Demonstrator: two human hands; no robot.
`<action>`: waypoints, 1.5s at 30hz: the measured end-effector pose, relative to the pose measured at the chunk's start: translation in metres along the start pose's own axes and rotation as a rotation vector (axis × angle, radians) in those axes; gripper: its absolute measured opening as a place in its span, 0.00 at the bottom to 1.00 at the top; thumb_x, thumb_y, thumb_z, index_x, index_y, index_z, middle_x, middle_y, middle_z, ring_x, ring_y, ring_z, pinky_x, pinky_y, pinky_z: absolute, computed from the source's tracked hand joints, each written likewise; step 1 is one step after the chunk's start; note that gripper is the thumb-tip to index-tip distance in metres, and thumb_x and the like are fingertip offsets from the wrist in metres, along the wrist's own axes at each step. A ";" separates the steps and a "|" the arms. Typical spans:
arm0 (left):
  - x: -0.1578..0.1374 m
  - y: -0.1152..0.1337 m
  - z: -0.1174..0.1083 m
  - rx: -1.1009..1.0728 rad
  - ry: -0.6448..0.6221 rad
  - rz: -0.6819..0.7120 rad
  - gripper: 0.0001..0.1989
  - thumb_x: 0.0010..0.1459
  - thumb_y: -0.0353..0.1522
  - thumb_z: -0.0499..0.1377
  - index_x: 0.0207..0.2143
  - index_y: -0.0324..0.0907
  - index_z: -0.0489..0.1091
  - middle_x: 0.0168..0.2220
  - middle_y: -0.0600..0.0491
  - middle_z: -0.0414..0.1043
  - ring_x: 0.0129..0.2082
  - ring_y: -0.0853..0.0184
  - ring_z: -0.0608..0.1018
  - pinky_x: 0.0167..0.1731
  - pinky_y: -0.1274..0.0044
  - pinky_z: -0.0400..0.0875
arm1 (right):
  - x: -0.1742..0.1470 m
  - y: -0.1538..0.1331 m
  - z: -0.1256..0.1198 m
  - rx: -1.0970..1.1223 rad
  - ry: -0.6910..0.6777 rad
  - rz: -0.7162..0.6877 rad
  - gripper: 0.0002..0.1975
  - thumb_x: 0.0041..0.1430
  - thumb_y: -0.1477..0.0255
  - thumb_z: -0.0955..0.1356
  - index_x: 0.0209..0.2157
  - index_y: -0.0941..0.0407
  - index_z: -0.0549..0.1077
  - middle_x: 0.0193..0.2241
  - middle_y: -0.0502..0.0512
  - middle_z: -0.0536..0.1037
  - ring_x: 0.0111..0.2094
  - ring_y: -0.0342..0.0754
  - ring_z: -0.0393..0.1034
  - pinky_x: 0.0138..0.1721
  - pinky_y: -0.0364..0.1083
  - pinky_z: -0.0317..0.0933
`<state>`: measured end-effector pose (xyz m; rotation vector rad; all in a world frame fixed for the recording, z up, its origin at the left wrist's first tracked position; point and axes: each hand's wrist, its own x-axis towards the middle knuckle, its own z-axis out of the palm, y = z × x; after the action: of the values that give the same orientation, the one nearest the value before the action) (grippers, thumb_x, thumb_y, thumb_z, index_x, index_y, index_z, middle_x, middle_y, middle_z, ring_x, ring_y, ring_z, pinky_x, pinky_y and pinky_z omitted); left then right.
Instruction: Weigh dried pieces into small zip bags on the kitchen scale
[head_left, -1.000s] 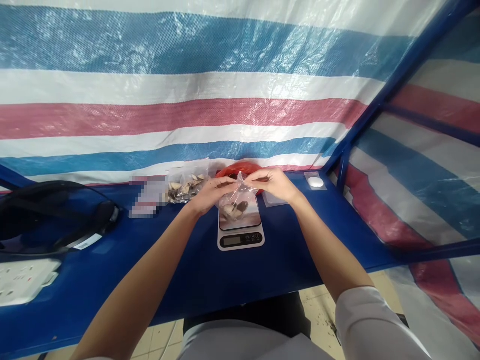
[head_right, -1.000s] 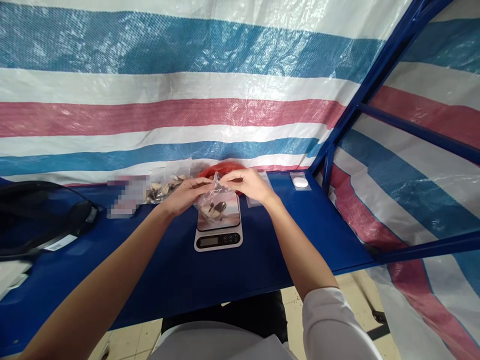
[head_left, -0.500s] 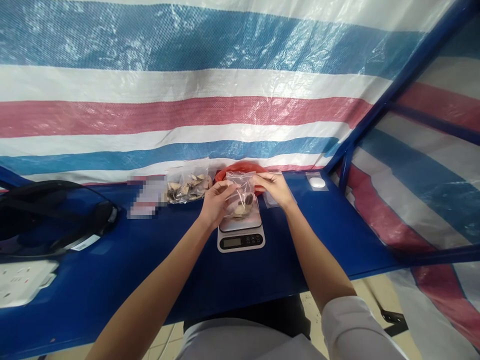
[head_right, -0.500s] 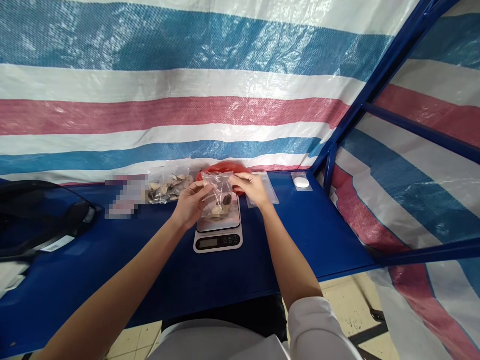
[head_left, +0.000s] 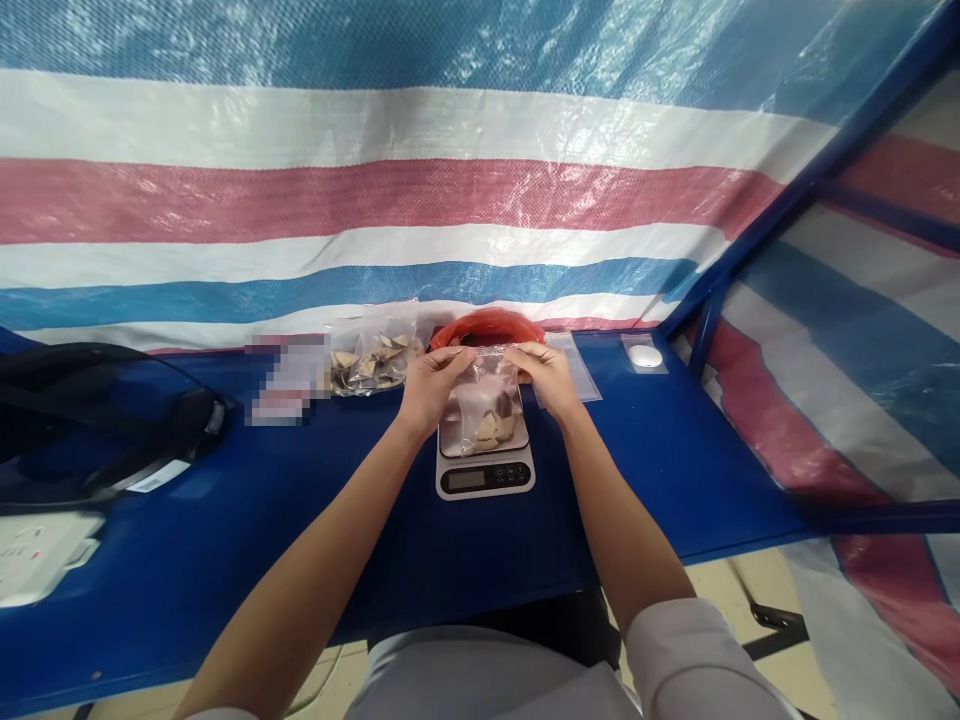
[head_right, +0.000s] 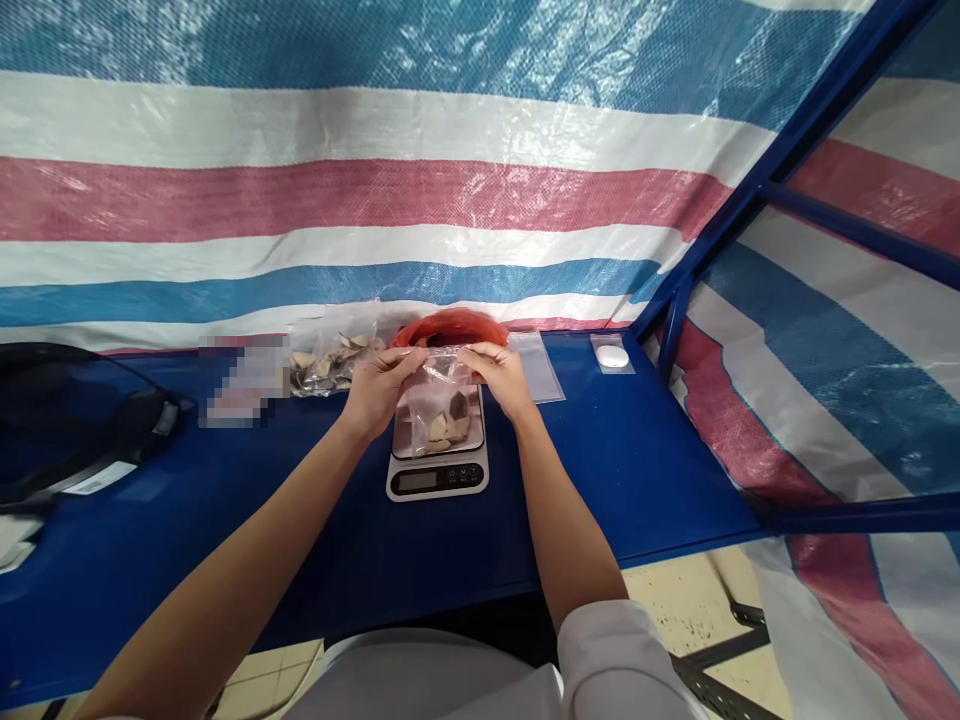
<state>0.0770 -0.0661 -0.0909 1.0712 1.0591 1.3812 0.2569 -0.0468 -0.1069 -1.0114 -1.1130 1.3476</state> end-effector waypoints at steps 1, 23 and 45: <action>0.001 -0.002 -0.002 0.028 0.001 0.012 0.18 0.43 0.44 0.74 0.31 0.40 0.82 0.29 0.52 0.80 0.29 0.67 0.76 0.34 0.75 0.72 | 0.000 0.001 0.001 -0.005 0.011 -0.008 0.21 0.41 0.53 0.79 0.29 0.55 0.81 0.27 0.51 0.81 0.29 0.46 0.76 0.31 0.46 0.74; 0.005 -0.017 -0.025 -0.051 -0.021 -0.080 0.18 0.40 0.43 0.76 0.27 0.40 0.81 0.27 0.51 0.79 0.26 0.68 0.77 0.33 0.73 0.76 | -0.006 0.015 -0.008 -0.022 0.082 -0.006 0.19 0.42 0.53 0.78 0.27 0.54 0.81 0.27 0.51 0.81 0.28 0.46 0.74 0.30 0.46 0.73; -0.007 -0.027 -0.024 0.053 0.063 0.156 0.10 0.48 0.39 0.71 0.25 0.42 0.81 0.25 0.53 0.79 0.26 0.67 0.78 0.32 0.74 0.75 | -0.014 0.017 0.003 -0.051 0.085 -0.094 0.19 0.40 0.52 0.79 0.27 0.52 0.80 0.25 0.50 0.80 0.28 0.46 0.75 0.34 0.49 0.75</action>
<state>0.0591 -0.0720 -0.1228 1.1765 1.0813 1.5264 0.2519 -0.0608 -0.1230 -1.0312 -1.1218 1.1965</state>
